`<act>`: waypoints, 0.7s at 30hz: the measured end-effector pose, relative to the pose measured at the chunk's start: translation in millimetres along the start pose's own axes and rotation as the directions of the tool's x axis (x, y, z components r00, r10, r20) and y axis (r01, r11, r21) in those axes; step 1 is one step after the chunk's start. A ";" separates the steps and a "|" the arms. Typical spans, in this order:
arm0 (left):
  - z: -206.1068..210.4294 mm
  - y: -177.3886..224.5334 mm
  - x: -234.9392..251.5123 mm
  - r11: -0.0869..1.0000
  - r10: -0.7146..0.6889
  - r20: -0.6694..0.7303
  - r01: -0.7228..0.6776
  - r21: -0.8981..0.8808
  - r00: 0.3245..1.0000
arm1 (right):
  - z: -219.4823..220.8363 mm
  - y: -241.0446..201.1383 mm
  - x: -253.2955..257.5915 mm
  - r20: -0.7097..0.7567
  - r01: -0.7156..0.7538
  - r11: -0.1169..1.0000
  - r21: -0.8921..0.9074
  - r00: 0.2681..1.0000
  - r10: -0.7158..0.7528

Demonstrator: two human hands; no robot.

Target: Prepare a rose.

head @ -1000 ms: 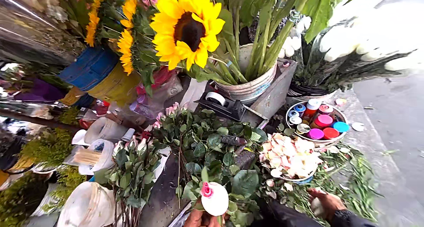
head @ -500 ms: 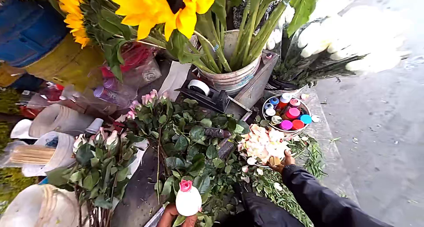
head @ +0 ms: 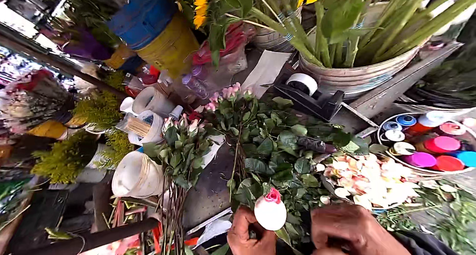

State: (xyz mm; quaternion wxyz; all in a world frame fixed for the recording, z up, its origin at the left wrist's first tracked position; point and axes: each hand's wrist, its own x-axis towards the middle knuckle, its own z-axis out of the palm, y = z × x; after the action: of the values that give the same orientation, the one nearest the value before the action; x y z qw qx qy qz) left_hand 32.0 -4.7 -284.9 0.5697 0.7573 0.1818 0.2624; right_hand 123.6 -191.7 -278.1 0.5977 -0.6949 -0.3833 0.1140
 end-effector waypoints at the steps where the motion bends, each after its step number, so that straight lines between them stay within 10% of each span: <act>1: 1.8 2.7 -0.8 1.000 0.012 0.015 -0.012 0.005 1.000 | 1.0 -13.6 9.9 -0.052 0.057 0.990 -0.130 0.997 -0.064; 5: 11.7 24.5 -2.3 0.991 0.120 0.034 -0.122 0.058 0.992 | 23.1 0.0 19.9 -0.258 0.041 0.824 -0.565 0.940 -0.223; 15: 10.0 29.6 -11.1 0.991 -0.055 -0.058 0.047 -0.128 0.997 | 4.5 23.3 -14.7 -0.172 0.428 0.821 -0.377 0.839 -0.516; 21: 13.2 20.3 -19.6 0.995 -0.026 -0.131 0.013 -0.098 0.991 | -1.3 169.8 -147.7 -0.472 -0.050 0.896 -0.441 0.862 -0.184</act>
State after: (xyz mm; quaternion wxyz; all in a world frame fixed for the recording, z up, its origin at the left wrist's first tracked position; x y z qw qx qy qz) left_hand 23.9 -31.9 -272.0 0.5952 0.7079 0.2136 0.3148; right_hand 91.3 -290.1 -477.9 0.5081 -0.8024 -0.2549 -0.1815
